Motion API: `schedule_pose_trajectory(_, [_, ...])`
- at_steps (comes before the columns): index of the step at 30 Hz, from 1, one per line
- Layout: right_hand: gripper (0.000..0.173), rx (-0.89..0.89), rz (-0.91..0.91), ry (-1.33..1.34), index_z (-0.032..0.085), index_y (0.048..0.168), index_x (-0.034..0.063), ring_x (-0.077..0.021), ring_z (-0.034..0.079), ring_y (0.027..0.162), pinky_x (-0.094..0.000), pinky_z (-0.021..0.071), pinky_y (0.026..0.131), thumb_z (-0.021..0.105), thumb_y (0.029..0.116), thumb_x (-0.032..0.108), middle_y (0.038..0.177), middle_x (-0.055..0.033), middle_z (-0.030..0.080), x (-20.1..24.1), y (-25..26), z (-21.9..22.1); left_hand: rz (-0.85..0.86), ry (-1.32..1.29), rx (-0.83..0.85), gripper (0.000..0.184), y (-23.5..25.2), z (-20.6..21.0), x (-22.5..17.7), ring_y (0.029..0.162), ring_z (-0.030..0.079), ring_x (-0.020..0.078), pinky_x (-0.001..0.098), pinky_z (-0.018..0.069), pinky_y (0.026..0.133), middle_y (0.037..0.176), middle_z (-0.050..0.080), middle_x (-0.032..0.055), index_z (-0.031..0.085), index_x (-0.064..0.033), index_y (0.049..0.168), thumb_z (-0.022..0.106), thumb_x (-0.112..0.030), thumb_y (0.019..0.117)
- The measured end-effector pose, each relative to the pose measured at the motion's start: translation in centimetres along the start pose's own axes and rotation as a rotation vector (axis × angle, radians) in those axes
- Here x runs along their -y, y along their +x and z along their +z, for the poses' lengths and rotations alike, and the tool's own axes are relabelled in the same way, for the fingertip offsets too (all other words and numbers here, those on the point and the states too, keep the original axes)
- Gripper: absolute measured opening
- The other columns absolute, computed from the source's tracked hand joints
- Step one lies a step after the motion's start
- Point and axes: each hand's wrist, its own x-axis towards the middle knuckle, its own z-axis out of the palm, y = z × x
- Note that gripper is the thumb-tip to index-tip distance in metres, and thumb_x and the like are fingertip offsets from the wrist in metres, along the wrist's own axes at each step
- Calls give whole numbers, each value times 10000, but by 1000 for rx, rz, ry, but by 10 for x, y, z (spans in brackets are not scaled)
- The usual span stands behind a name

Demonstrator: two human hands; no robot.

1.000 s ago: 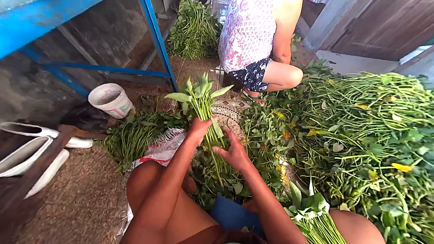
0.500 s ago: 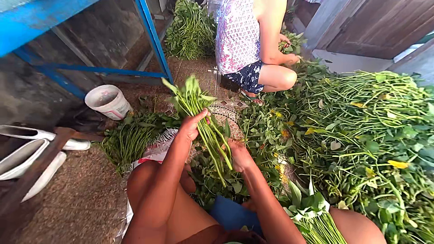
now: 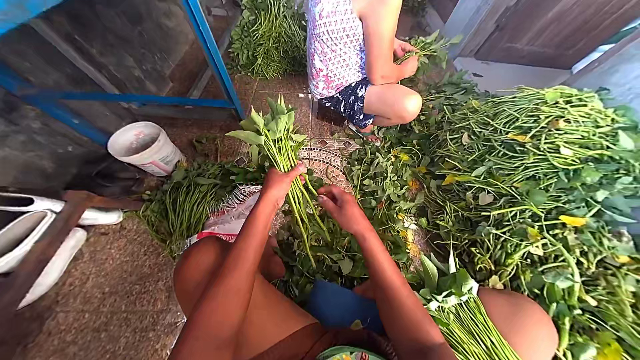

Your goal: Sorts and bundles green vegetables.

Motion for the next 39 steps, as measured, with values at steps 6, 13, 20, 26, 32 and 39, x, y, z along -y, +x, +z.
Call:
schedule_pose_trajectory(6, [213,98,15,147,652,1113,-8,-83,611,791,-277,519,750,604,959,131,929,-64,660,-1,10,16,-13,9,-47,145,-2,-3,-2,728,694,143,301,600,721,885,722,61,654,-26,1115,664,-108,996])
schedule_pose_trajectory(13, [246,119,266,-68,710,1133,-27,-267,691,992,-456,543,925,666,956,139,1068,-185,719,-85,32,35,296,-121,-273,249,18,-55,-22,869,713,145,339,619,828,987,699,17,546,-54,1234,628,-74,1000])
schedule_pose_trajectory(20, [494,-334,773,11,475,1463,-41,-417,588,1281,-543,459,1090,580,1033,178,1360,-293,600,-237,81,15,72,-249,-152,276,8,-38,-25,801,745,169,324,642,784,899,735,44,549,-51,1303,492,7,1039])
schedule_pose_trajectory(26, [864,-270,843,161,196,1595,-27,-459,476,1388,-567,391,1150,690,990,343,1501,-342,445,-275,84,13,-18,-292,-174,257,21,-22,-19,830,734,161,303,632,791,955,728,62,576,-5,1258,527,49,1011])
schedule_pose_trajectory(32, [377,-402,601,646,542,1387,-10,-205,606,884,-380,527,773,478,1102,228,1164,-173,616,-250,82,23,-77,-212,-171,200,24,-12,-14,768,714,155,287,621,737,908,711,69,585,1,1201,568,32,1005])
schedule_pose_trajectory(39, [312,-324,241,787,585,1339,-42,-62,565,685,-223,500,627,501,1066,83,992,-66,649,-150,69,22,-179,-154,-195,202,30,-9,-1,722,693,166,302,613,696,854,676,87,588,30,1203,602,-7,1006])
